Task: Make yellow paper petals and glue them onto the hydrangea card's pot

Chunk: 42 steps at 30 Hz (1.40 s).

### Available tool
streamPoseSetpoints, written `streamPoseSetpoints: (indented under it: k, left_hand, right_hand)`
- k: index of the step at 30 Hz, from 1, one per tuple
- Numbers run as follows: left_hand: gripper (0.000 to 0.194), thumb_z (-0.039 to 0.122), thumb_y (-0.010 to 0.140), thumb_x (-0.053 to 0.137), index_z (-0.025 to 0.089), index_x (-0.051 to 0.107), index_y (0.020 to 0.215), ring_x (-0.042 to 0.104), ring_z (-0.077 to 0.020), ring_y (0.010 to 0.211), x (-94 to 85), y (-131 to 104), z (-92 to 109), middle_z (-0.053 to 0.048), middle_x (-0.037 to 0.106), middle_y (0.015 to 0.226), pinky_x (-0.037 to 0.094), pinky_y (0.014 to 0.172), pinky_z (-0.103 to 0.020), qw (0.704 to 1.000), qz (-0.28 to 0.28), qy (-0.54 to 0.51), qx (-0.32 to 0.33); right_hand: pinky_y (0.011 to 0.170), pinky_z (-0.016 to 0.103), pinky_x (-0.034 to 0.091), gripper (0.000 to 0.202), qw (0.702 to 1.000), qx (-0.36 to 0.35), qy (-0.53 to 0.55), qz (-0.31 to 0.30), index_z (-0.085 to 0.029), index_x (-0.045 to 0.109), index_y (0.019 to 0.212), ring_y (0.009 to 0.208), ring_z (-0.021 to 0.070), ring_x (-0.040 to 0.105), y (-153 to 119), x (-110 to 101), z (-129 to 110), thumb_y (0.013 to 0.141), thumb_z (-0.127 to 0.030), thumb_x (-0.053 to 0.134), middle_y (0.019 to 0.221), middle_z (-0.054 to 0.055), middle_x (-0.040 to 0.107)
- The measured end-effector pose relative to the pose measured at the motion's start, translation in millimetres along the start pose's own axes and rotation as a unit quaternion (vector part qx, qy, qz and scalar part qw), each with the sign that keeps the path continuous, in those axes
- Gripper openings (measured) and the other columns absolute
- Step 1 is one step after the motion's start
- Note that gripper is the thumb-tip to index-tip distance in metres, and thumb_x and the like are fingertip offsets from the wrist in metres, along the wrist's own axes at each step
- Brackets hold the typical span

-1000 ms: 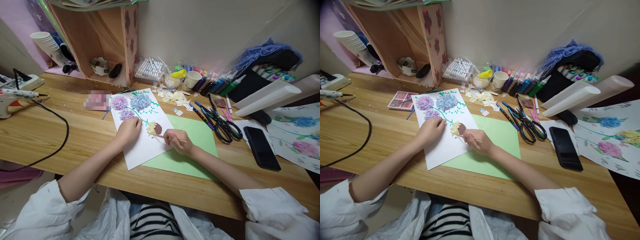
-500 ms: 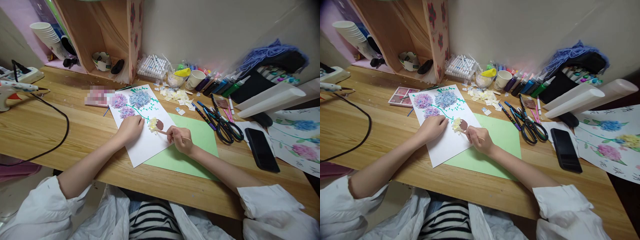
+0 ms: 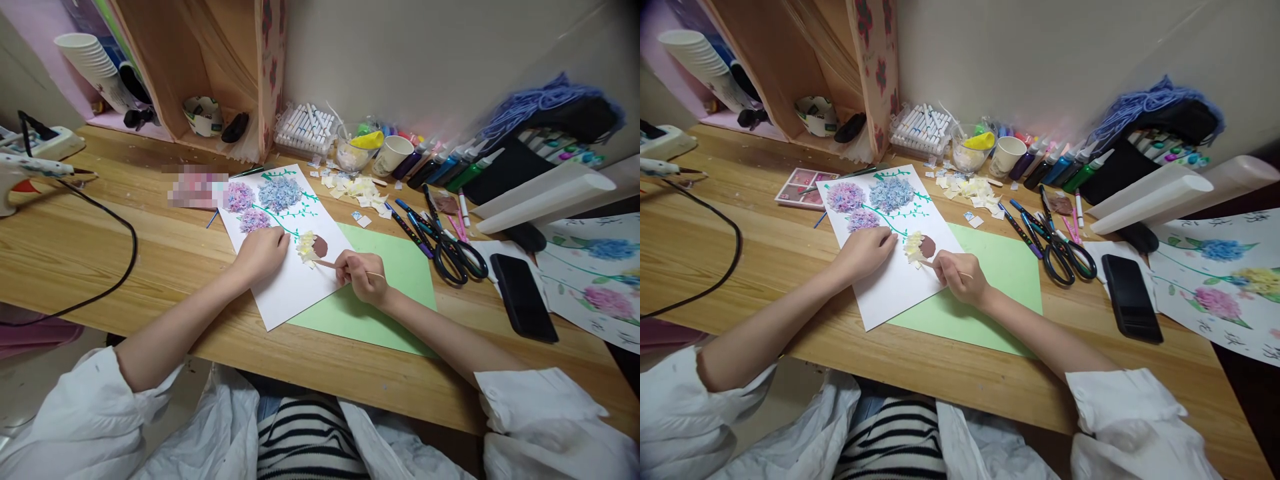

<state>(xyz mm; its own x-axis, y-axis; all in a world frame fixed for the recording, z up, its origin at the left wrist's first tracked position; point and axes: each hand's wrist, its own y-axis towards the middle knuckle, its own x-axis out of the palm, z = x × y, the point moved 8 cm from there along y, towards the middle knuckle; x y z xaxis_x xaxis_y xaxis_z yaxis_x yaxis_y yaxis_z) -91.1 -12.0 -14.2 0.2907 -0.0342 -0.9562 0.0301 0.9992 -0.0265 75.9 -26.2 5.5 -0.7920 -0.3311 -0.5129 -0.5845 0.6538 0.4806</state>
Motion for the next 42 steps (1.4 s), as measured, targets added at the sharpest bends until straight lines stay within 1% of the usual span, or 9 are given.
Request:
streamPoseSetpoints:
  k: [7,11,18,21,25,27,30,38,42]
  left_hand:
    - [0.04,0.033,0.09,0.029,0.016,0.062,0.076,0.06,-0.0236,0.075,0.9,-0.3,-0.1,-0.01,0.068,0.082,0.034,0.061,-0.031,1.0,0.0,0.001,0.0]
    - [0.041,0.034,0.09,0.028,0.016,0.062,0.076,0.06,-0.0237,0.076,2.0,0.2,0.2,-0.011,0.069,0.084,0.036,0.063,-0.031,1.0,-0.004,0.004,0.0]
    - [0.039,0.033,0.09,0.031,0.016,0.063,0.078,0.061,-0.0242,0.078,2.2,0.9,-0.2,-0.011,0.07,0.086,0.037,0.065,-0.031,1.0,-0.001,-0.001,0.001]
    - [0.039,0.033,0.09,0.031,0.016,0.063,0.077,0.061,-0.025,0.077,2.5,0.8,-0.3,-0.011,0.069,0.084,0.036,0.063,-0.031,1.0,0.004,-0.001,0.005]
    - [0.04,0.034,0.09,0.03,0.016,0.063,0.077,0.061,-0.0246,0.077,2.5,0.7,-0.2,-0.011,0.069,0.084,0.036,0.063,-0.031,1.0,0.006,0.003,0.006]
    - [0.04,0.033,0.09,0.029,0.016,0.063,0.076,0.061,-0.0241,0.077,2.3,0.7,0.1,-0.011,0.069,0.084,0.035,0.062,-0.031,1.0,0.005,0.007,0.005]
    - [0.04,0.033,0.09,0.029,0.016,0.062,0.075,0.061,-0.024,0.077,2.2,0.5,0.8,-0.011,0.069,0.085,0.035,0.062,-0.031,1.0,0.002,0.013,0.004]
    - [0.041,0.034,0.09,0.029,0.016,0.063,0.078,0.061,-0.024,0.078,1.6,-0.1,1.0,-0.011,0.069,0.086,0.037,0.064,-0.031,1.0,-0.002,0.013,-0.001]
    - [0.041,0.034,0.09,0.029,0.016,0.064,0.08,0.061,-0.0238,0.079,2.1,-0.2,0.6,-0.011,0.069,0.086,0.038,0.065,-0.031,1.0,-0.007,0.007,-0.006]
  right_hand:
    - [0.046,0.023,0.037,0.049,0.998,0.059,0.021,0.01,-0.019,0.048,0.058,0.042,0.0082,0.045,3.4,1.9,10.7,0.098,-0.036,0.023,0.05,-0.001,0.051]
    - [0.047,0.024,0.035,0.048,0.999,-0.003,-0.047,-0.002,-0.02,0.046,0.059,0.042,0.0088,0.044,9.2,3.0,-0.9,0.098,-0.033,0.021,0.05,-0.001,0.05]
    - [0.045,0.026,0.027,0.046,0.966,-0.095,-0.19,-0.147,-0.02,0.046,0.061,0.041,0.0105,0.038,30.6,28.2,-23.2,0.097,-0.036,0.021,0.046,-0.001,0.044]
    - [0.046,0.026,0.028,0.048,0.976,-0.03,-0.151,-0.156,-0.019,0.046,0.06,0.04,0.0094,0.037,43.9,26.1,-18.6,0.096,-0.041,0.024,0.045,-0.002,0.043]
    - [0.053,0.023,0.037,0.048,0.988,0.118,-0.02,-0.098,-0.019,0.044,0.058,0.039,0.0073,0.043,44.0,7.7,-2.9,0.096,-0.043,0.027,0.041,-0.005,0.046]
    - [0.052,0.023,0.038,0.049,0.988,0.138,0.006,-0.064,-0.019,0.044,0.057,0.04,0.0076,0.044,36.4,-1.9,-2.5,0.096,-0.043,0.028,0.041,-0.005,0.047]
    - [0.05,0.023,0.036,0.047,0.994,0.1,-0.012,-0.048,-0.019,0.046,0.059,0.041,0.0082,0.043,26.6,-8.5,-9.9,0.097,-0.04,0.027,0.043,-0.003,0.049]
    - [0.05,0.022,0.035,0.043,0.995,0.052,-0.056,-0.071,-0.02,0.043,0.061,0.044,0.0083,0.042,31.0,4.3,-8.9,0.097,-0.036,0.025,0.048,-0.003,0.046]
    - [0.047,0.023,0.031,0.046,0.986,-0.022,-0.113,-0.122,-0.021,0.042,0.061,0.042,0.0086,0.04,29.1,11.1,-16.0,0.097,-0.039,0.02,0.049,-0.002,0.044]
